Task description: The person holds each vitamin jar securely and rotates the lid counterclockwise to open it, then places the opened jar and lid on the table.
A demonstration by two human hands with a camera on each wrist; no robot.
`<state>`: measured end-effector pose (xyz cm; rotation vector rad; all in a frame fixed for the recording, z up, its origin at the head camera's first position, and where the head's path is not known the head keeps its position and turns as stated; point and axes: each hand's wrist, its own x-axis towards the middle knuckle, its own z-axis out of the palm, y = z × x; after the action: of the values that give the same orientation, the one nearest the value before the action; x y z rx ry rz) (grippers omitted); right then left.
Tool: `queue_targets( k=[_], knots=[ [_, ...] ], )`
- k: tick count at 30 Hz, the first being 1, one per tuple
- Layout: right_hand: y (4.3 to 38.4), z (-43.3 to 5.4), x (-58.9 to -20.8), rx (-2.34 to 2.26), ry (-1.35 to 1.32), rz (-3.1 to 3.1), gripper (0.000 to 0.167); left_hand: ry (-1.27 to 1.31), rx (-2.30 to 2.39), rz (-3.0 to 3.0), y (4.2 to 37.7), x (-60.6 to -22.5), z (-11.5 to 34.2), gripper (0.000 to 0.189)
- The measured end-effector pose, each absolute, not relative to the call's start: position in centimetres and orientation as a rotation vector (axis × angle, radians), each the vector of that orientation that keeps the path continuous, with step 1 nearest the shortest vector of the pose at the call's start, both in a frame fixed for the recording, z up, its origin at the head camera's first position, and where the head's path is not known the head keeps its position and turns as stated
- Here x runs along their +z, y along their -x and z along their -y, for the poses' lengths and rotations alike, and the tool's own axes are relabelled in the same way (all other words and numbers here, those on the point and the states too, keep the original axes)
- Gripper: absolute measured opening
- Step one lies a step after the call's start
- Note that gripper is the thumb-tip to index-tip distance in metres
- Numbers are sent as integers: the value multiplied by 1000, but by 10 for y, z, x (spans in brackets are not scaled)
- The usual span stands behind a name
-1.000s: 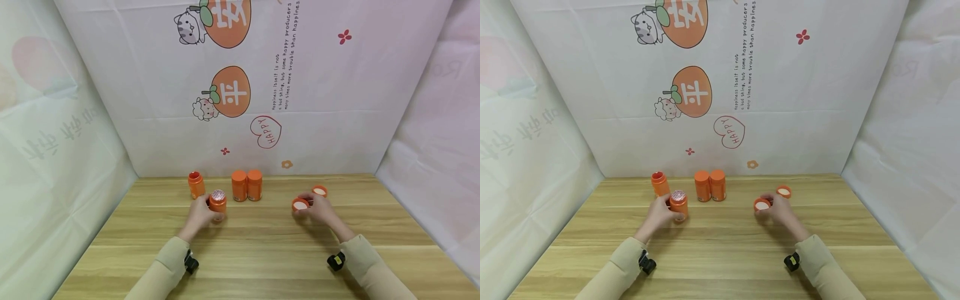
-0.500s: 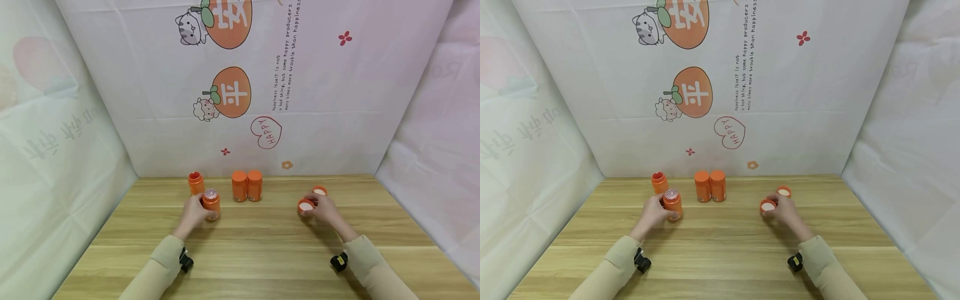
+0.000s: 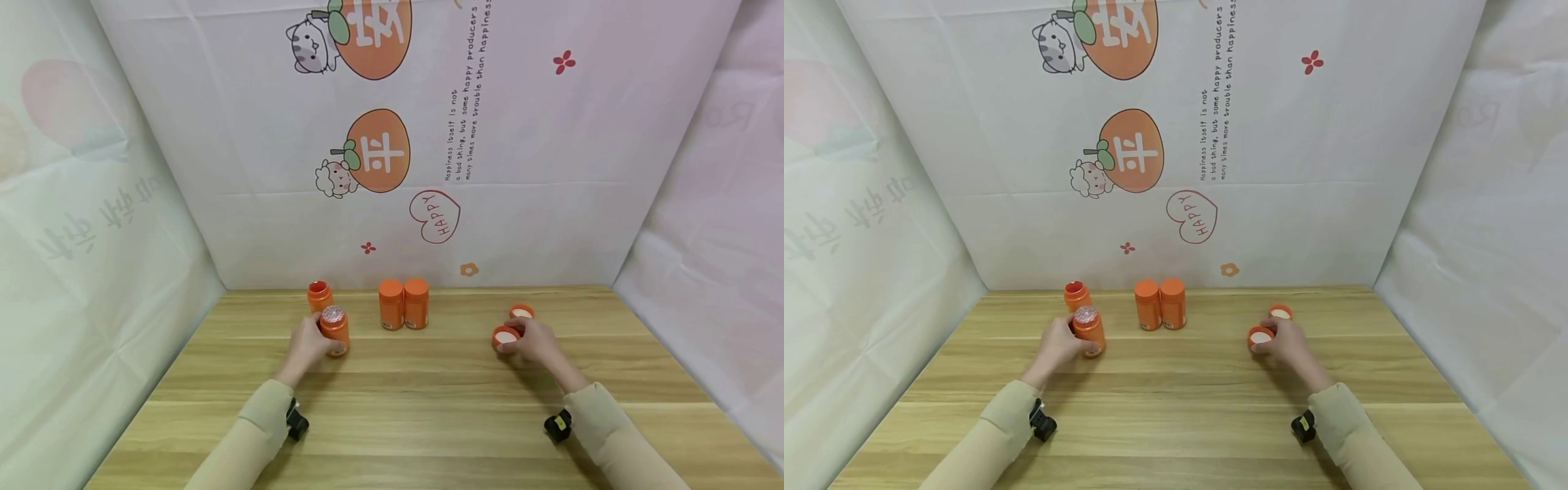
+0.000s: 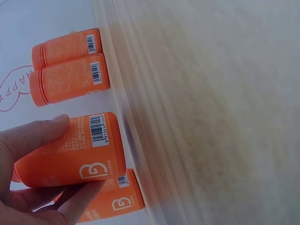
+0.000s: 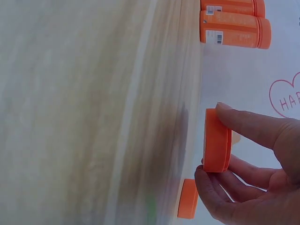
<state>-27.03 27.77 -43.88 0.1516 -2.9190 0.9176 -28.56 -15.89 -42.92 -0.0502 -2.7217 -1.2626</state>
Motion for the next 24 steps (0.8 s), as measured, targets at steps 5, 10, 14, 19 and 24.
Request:
queue_targets(
  k=[5,10,14,19,24],
  knots=[
    [272,-283,-440,895,-138,2924,61,37,-1228,2733,288,-428,163,64],
    [274,-286,-441,872,-123,2919,63,39,-1222,2737,290,-428,167,63],
    [276,-289,-443,882,-102,2929,63,24,-1221,2742,292,-428,169,61],
    [279,-293,-444,864,-78,2944,61,10,-1211,2750,295,-428,172,61],
    [279,-296,-445,888,-29,2954,63,0,-1197,2753,298,-429,176,61]
  ],
)
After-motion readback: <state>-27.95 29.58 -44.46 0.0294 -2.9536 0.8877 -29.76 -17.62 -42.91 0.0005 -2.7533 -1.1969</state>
